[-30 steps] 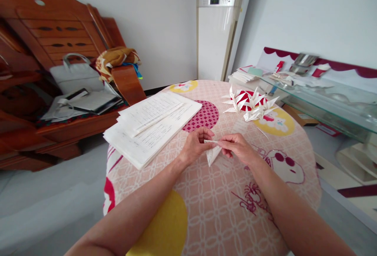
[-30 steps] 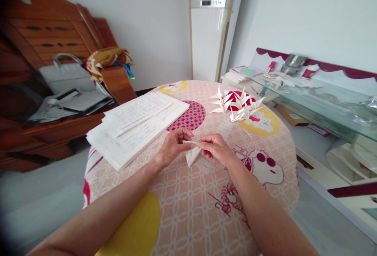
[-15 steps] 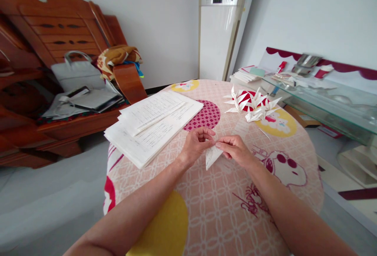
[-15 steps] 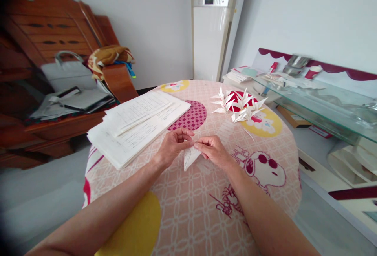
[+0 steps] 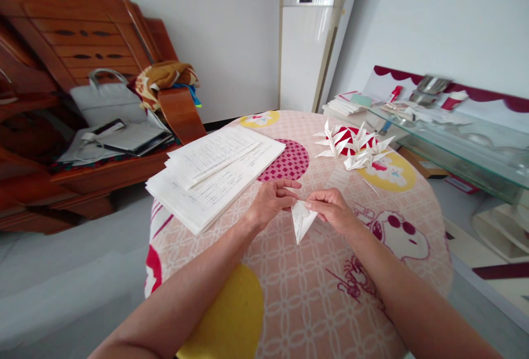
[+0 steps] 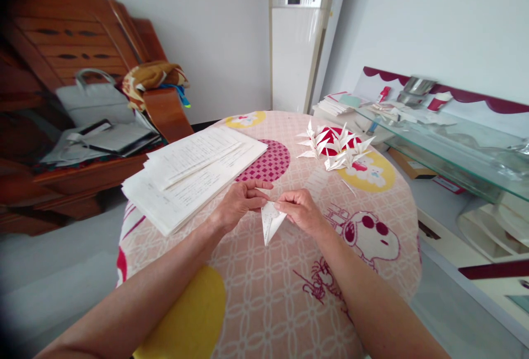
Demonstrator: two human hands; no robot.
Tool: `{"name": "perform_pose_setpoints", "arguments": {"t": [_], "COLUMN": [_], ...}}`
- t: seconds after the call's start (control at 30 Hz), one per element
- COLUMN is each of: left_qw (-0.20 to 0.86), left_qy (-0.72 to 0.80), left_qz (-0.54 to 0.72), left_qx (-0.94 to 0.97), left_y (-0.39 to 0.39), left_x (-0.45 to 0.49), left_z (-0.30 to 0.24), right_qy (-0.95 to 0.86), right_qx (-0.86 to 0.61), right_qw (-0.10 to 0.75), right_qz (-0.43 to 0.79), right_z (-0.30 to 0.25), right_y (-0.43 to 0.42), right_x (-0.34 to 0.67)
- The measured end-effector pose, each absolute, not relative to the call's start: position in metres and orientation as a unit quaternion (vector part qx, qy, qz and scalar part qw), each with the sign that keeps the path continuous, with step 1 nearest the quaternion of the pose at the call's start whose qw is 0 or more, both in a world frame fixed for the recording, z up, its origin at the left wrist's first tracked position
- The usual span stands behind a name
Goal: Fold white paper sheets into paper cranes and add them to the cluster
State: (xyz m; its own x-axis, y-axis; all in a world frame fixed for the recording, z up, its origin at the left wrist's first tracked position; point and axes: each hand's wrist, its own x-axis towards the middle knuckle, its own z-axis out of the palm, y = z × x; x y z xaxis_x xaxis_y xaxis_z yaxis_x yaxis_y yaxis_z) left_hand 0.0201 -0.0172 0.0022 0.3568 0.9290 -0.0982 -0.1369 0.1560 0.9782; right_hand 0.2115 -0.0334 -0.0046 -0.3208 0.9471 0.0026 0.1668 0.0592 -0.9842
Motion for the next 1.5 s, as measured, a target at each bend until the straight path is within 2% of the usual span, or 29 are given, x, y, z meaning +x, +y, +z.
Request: {"name": "perform_pose_setpoints", "arguments": {"t": [0.43, 0.6, 0.97, 1.13, 1.3, 1.5], "left_qw": [0.647, 0.676, 0.652, 0.647, 0.638, 0.633], "left_qy": [0.364, 0.354, 0.412, 0.413, 0.414, 0.411], "left_qz": [0.395, 0.371, 0.399, 0.408, 0.419, 0.426], "left_qx": [0.542, 0.529, 0.496, 0.494, 0.495, 0.499], "left_y": [-0.018, -0.016, -0.017, -0.018, -0.019, -0.019], "left_x": [0.011, 0.008, 0.010, 0.014, 0.014, 0.014], "left_z": [0.001, -0.001, -0.002, -0.005, -0.004, -0.003], "right_qy": [-0.630, -0.626, -0.642, -0.649, -0.607, -0.549], "right_qx": [-0.438, -0.435, -0.433, -0.449, -0.451, -0.474], "right_qw": [0.349, 0.351, 0.333, 0.365, 0.401, 0.382], "right_qz": [0.539, 0.543, 0.538, 0.495, 0.517, 0.572], "right_z": [-0.008, -0.012, -0.008, -0.015, -0.018, -0.014], "right_y": [-0.031, -0.028, -0.025, -0.028, -0.027, -0.028], "right_x": [0.217, 0.220, 0.226, 0.221, 0.217, 0.216]}}
